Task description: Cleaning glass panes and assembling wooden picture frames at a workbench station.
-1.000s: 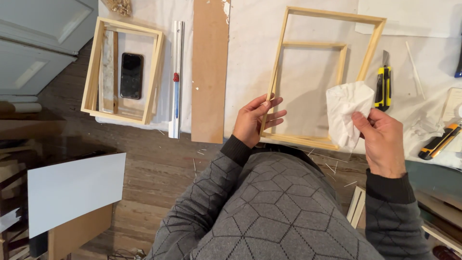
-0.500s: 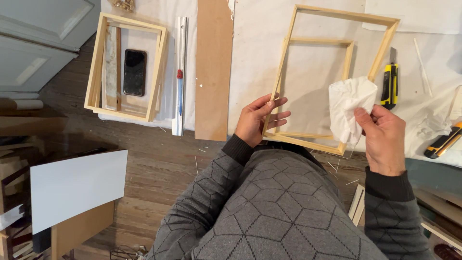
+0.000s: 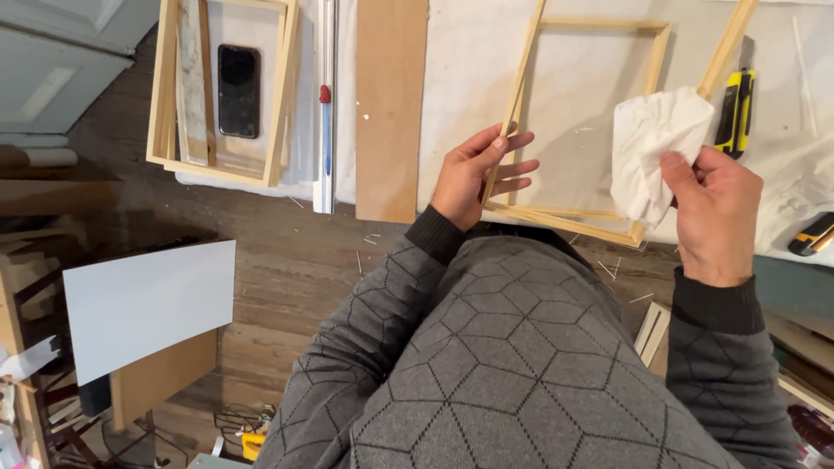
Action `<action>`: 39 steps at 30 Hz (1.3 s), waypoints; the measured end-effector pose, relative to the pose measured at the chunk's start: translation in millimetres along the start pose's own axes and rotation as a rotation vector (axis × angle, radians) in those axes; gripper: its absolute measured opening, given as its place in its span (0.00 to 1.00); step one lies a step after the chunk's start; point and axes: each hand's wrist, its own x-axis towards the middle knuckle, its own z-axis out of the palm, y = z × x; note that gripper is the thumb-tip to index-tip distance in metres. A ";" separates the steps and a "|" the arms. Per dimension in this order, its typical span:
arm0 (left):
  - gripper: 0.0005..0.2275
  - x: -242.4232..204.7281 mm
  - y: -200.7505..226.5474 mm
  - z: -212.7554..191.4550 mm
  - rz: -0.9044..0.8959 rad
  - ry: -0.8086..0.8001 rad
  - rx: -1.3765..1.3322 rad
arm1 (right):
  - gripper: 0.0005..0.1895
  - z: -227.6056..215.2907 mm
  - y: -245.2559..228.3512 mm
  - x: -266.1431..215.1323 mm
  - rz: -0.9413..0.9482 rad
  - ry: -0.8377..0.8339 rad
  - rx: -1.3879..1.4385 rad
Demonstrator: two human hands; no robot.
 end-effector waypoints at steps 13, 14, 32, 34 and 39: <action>0.20 -2.5 -17.0 -9.3 -0.014 -0.015 -0.060 | 0.22 23.7 -94.5 -26.3 -0.519 0.073 -0.945; 0.21 -2.7 -17.8 -9.8 -0.014 -0.048 -0.091 | 0.23 23.4 -96.6 -26.5 -0.520 0.072 -1.008; 0.24 25.9 22.8 -31.2 0.124 -0.181 0.096 | 0.12 6.1 -80.1 -25.3 -0.595 -0.029 -0.848; 0.24 32.4 26.1 -29.9 0.096 -0.136 0.147 | 0.11 9.5 -83.1 -24.9 -0.589 -0.037 -0.844; 0.24 38.9 13.6 -33.8 0.036 -0.149 0.240 | 0.14 16.8 -80.1 -34.0 -0.577 -0.053 -0.927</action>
